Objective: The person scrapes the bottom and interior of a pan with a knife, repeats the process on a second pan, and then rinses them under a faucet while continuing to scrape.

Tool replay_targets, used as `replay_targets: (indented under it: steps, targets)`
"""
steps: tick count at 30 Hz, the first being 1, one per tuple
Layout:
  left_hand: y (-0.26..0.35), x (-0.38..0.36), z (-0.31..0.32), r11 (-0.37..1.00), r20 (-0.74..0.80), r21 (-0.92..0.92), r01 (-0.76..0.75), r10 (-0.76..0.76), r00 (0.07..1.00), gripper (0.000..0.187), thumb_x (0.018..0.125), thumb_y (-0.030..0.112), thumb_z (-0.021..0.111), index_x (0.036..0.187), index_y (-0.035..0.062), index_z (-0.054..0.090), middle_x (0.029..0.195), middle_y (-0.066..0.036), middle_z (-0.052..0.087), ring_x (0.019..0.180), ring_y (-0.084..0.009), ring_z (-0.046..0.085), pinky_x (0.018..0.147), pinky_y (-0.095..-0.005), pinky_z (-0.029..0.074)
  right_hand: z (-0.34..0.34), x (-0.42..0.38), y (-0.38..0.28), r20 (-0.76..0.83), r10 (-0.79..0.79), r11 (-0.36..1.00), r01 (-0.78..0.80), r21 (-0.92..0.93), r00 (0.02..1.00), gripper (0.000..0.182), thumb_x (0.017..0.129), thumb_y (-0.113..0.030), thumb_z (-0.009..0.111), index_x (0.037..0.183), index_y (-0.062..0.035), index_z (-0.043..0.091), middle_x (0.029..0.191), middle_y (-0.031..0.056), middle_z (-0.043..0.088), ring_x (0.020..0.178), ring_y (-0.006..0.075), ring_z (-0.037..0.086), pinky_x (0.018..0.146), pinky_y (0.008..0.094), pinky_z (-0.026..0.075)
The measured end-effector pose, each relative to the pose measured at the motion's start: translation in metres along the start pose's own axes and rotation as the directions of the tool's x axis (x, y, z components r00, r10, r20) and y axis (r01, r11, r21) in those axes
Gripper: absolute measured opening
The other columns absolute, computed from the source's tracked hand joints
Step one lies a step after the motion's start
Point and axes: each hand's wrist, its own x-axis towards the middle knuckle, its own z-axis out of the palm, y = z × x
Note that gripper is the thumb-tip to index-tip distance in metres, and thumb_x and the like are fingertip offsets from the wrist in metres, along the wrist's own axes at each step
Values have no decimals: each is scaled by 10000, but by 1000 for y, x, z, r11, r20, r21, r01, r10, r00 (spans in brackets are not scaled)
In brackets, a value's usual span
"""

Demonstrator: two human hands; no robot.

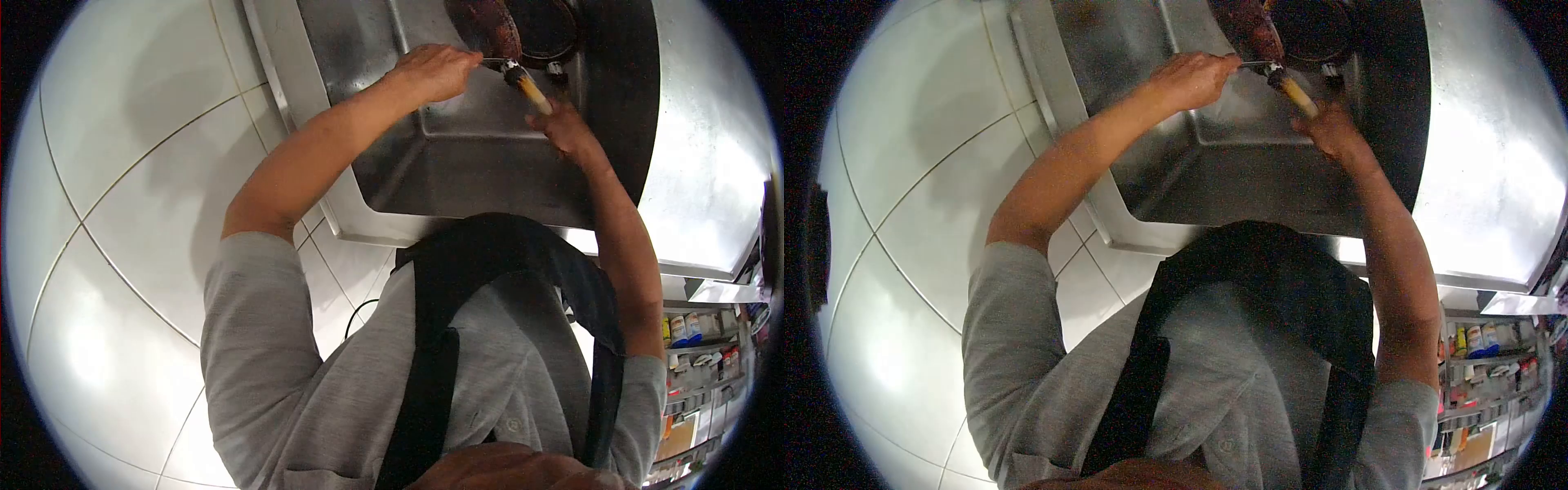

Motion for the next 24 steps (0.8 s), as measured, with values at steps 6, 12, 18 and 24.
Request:
replay_targets:
  steps: [6, 12, 18, 24]
  targets:
    - [23, -15, -7, 1000, 113, -4, 27, -26, 993, 277, 911, 143, 395, 1103, 71, 580, 956, -224, 651, 904, -407, 631, 790, -510, 502, 0, 6, 6, -12, -106, 992, 105, -64, 994, 445, 857, -310, 636, 1141, 18, 534, 811, 124, 585, 640, 192, 561, 534, 339, 459]
    - [17, -6, 3, 996, 63, -70, 52, -48, 997, 271, 931, 190, 399, 1102, 86, 581, 932, -244, 641, 869, -417, 630, 767, -524, 495, -1, 0, -5, 3, 7, 1000, -7, -1, 1000, 398, 858, -293, 630, 1095, 15, 543, 804, 110, 581, 626, 200, 542, 602, 377, 462]
    - [23, 3, 8, 992, -4, -128, 2, -2, 1000, 237, 925, 195, 420, 1067, 82, 573, 923, -223, 647, 868, -406, 629, 755, -513, 492, 11, 20, 13, 17, -91, 981, 92, -173, 996, 487, 817, -364, 675, 1082, 37, 593, 783, 171, 641, 695, 281, 638, 664, 410, 513]
    - [1, -26, 0, 988, 82, -130, 89, -79, 994, 226, 928, 199, 417, 1001, 67, 585, 912, -196, 652, 862, -402, 626, 750, -500, 488, -1, 12, 7, 69, -44, 996, 38, 85, 997, 332, 851, -294, 653, 945, 1, 530, 655, 55, 517, 479, 149, 479, 390, 323, 376]
